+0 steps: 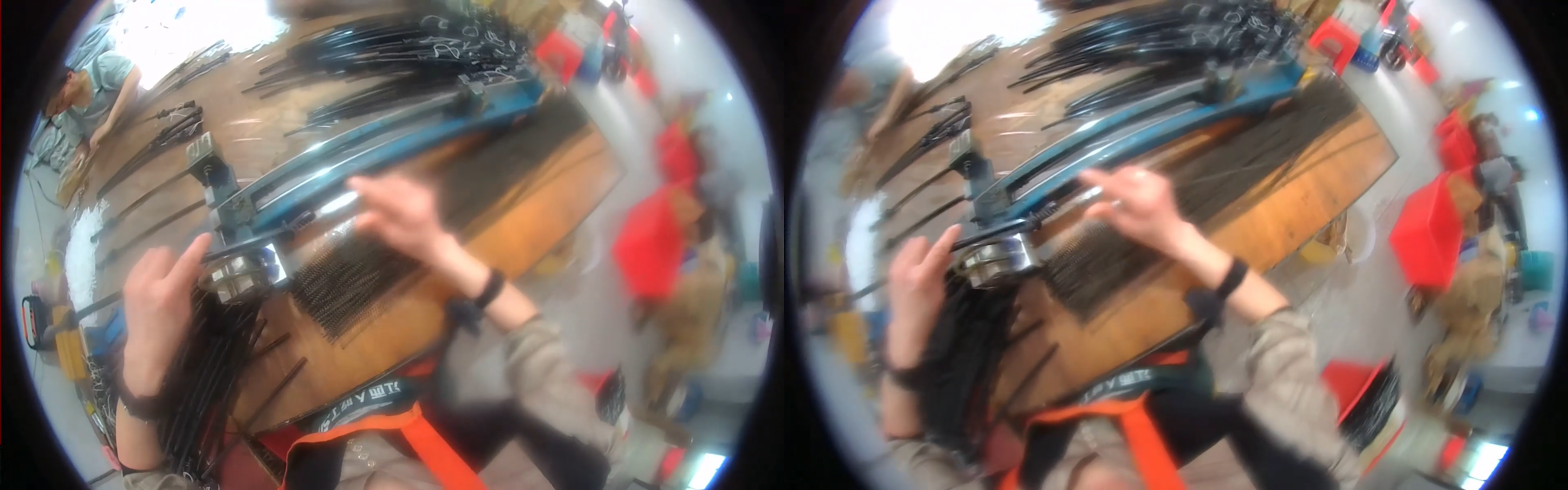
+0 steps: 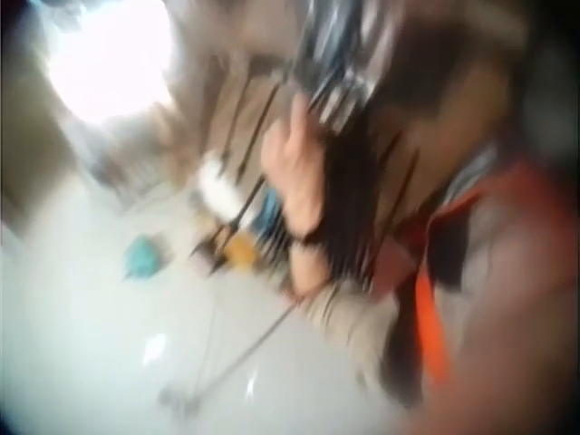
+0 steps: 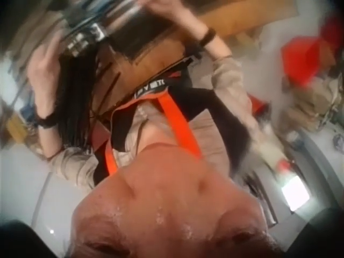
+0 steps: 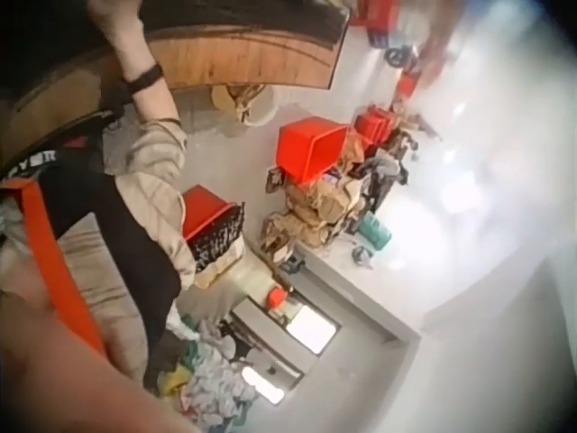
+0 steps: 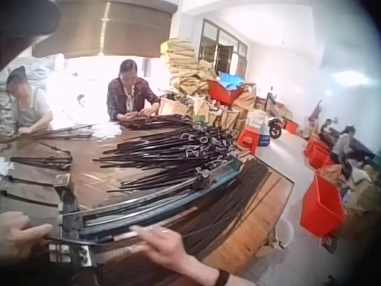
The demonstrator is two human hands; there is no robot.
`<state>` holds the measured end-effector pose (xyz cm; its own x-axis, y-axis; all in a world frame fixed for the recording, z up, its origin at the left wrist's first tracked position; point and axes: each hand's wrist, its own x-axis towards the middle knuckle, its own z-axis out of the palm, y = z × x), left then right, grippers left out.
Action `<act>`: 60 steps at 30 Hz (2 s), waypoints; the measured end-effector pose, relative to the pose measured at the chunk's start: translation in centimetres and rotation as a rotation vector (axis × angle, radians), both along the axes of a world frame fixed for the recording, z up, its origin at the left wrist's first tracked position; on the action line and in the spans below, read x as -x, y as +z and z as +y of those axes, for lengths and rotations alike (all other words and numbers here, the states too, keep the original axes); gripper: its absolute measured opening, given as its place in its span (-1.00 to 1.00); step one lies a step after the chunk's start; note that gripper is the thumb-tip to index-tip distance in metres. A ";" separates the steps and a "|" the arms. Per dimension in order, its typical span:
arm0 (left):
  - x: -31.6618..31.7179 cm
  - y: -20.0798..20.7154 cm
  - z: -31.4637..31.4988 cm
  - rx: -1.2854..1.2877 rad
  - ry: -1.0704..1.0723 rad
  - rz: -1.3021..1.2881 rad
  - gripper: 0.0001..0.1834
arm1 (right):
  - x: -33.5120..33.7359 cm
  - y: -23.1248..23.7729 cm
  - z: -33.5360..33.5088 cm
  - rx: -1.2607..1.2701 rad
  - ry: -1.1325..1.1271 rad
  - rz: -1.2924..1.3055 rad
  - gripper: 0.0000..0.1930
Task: The person picks up a black rod, places it into a machine, and presses a lever before placing it onto a pile. This process is repeated with several other rods.
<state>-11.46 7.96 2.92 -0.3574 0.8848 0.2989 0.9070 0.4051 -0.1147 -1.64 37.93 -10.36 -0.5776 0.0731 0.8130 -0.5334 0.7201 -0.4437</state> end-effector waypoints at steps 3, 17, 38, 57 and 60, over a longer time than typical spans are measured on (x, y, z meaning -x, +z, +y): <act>0.6 -0.9 -0.6 -0.048 0.018 -0.023 -0.57 | 0.1 -0.5 -2.9 -0.181 -0.018 -0.037 -0.57; 5.1 3.6 -14.4 -0.447 0.386 0.007 -0.80 | 8.7 -0.2 -4.2 -0.046 0.066 -0.443 -0.83; 4.3 -2.2 -21.6 -0.428 0.608 -0.068 -0.76 | 16.2 2.7 -8.3 -0.637 -0.012 -0.005 -0.85; 11.6 -10.3 -4.1 -0.040 0.294 -0.419 -0.72 | 7.1 -2.5 16.8 -0.598 -0.468 -0.198 -0.89; 11.2 -10.4 -4.1 -0.022 0.335 -0.447 -0.69 | 7.4 -2.9 17.0 -0.634 -0.484 -0.151 -0.89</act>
<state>-22.64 3.90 -7.48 -0.7146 0.6959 0.0709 0.6863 0.6779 0.2635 -9.04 54.90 -13.22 -0.7066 -0.1056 0.6997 -0.0653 0.9943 0.0841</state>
